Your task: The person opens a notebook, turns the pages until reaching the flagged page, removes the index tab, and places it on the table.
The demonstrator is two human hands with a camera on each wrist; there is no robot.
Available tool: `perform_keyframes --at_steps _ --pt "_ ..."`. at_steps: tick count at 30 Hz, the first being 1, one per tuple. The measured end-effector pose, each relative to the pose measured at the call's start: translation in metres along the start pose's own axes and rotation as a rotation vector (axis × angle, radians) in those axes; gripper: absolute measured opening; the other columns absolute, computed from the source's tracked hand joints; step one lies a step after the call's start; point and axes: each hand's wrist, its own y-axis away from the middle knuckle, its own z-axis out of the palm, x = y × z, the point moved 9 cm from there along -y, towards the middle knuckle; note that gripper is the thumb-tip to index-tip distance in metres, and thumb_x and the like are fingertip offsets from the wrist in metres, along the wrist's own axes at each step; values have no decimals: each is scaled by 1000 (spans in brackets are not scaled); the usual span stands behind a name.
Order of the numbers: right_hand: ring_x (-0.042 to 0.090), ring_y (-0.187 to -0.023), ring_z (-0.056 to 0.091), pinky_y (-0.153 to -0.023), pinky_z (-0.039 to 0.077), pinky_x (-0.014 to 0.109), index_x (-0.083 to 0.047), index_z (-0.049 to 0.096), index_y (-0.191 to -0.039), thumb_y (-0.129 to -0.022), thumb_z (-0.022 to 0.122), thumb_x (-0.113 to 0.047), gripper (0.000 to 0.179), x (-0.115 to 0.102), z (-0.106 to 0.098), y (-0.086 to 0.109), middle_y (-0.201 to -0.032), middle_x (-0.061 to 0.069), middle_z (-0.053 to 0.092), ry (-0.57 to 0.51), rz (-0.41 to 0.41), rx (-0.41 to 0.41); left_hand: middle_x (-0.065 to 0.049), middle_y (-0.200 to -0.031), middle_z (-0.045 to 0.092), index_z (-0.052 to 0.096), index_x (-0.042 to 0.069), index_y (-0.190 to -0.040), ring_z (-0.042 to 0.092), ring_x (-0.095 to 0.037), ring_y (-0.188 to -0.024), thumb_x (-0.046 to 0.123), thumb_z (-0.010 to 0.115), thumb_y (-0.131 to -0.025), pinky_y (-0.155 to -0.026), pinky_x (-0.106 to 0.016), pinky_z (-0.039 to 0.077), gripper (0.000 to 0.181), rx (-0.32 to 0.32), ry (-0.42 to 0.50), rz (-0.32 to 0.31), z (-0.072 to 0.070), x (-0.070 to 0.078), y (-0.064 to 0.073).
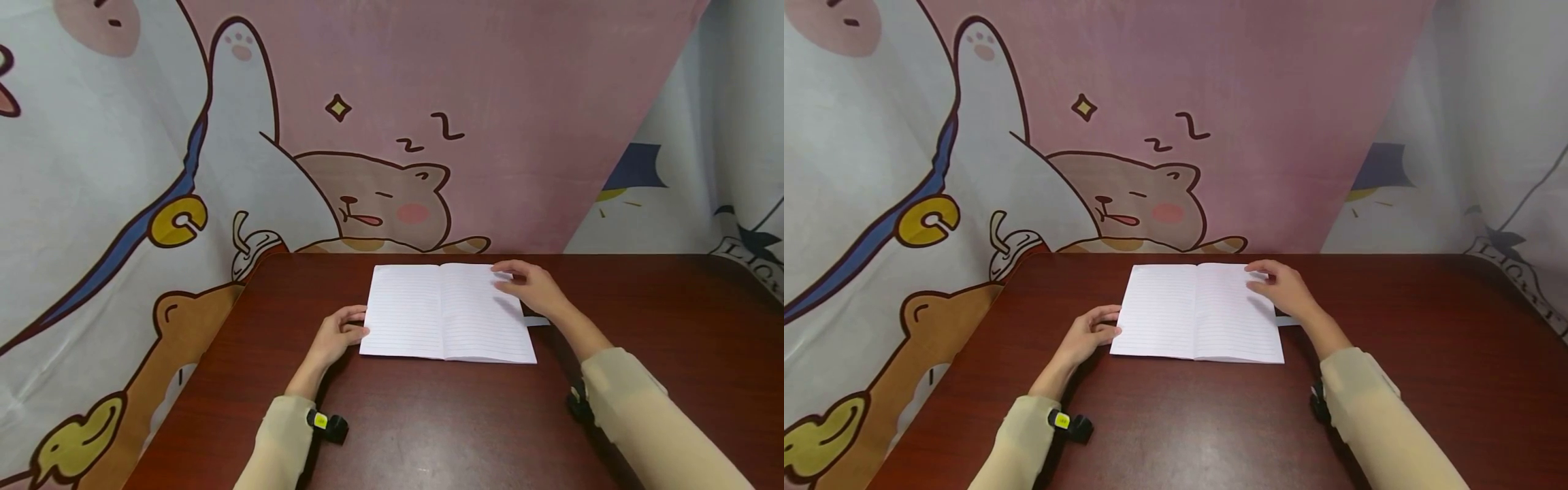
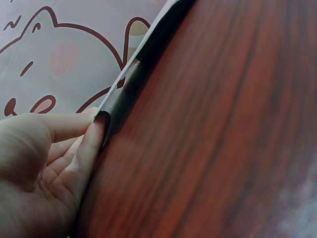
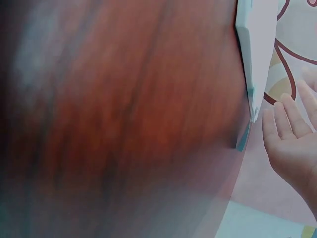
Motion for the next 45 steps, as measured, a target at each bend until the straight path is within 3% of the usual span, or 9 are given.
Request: perform_keyframes --at_steps 7,14,26,40,45 --pt "44 -133 47 -110 39 59 5 58 -132 -93 68 -11 43 5 -1 1 -139 27 55 -2 15 -18 -22 -126 63 59 2 -134 69 -20 -95 0 68 -91 -78 -32 60 44 0 0 -5 0 -2 0" --pt "46 -141 37 -113 36 60 2 49 -142 -93 69 -13 55 17 4 1 -150 29 43 0 100 -73 -24 -126 63 59 0 -133 68 -19 -94 -3 69 -90 -76 -29 60 45 -8 11 13 1 -2 0" --pt "57 -137 35 -110 36 64 1 39 -150 -92 69 -8 66 23 10 6 -155 35 29 83 165 -170 -24 -126 63 58 0 -134 68 -21 -96 -2 68 -90 -78 -31 60 45 -11 9 16 1 0 0" --pt "53 -137 39 -108 39 64 -4 47 -146 -90 70 -5 60 30 10 3 -152 33 37 152 156 -133 -23 -126 63 59 1 -134 68 -21 -96 0 68 -91 -79 -33 60 43 0 -2 6 0 1 2" --pt "52 -134 42 -108 37 65 -1 50 -142 -90 69 -3 56 25 9 2 -148 33 42 167 118 -116 -23 -126 63 58 1 -134 68 -22 -96 0 68 -92 -79 -33 60 43 0 2 12 0 2 2"
